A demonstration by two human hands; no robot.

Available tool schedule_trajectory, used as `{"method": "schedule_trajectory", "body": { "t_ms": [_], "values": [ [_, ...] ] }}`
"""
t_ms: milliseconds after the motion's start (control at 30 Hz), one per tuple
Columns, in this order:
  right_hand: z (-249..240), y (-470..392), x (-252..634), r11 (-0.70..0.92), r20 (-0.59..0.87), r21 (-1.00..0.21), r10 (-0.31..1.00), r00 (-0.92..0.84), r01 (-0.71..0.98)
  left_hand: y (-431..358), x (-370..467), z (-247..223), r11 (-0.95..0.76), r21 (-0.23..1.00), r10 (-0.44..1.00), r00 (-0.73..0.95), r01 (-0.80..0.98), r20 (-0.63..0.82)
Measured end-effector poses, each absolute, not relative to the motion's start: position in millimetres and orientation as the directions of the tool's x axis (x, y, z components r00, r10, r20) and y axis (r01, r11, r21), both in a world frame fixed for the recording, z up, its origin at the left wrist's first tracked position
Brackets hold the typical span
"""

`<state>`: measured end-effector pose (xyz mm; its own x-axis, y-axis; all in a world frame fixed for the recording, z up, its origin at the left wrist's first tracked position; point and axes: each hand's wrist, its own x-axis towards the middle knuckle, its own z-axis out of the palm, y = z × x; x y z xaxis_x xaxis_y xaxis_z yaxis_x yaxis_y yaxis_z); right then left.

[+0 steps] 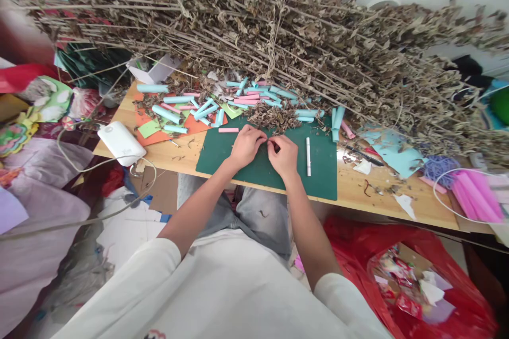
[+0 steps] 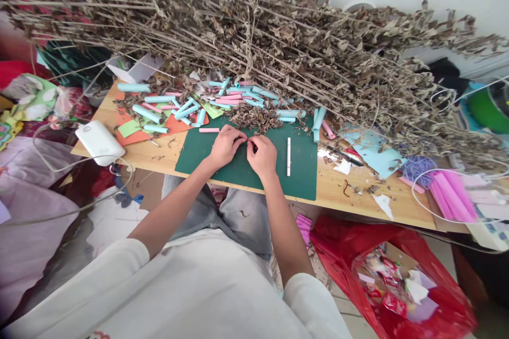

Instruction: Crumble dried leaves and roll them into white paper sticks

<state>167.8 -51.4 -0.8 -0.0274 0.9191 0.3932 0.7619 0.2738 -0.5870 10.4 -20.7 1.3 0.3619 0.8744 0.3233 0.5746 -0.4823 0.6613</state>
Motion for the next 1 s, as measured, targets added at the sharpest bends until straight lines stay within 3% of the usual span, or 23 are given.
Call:
{"method": "schedule_trajectory", "body": {
  "t_ms": [333, 1000],
  "values": [
    [0.7, -54.0, 169.7, 0.306, 0.42, -0.657, 0.907, -0.002, 0.689, -18.6, 6.3, -3.3, -0.436, 0.77, 0.897, 0.295, 0.466, 0.329],
    [-1.8, -55.5, 168.3, 0.286, 0.424, -0.568, 0.905, -0.024, 0.772, -19.9, 8.0, 2.2, -0.422, 0.733, 0.906, 0.283, 0.534, 0.315]
  ]
}}
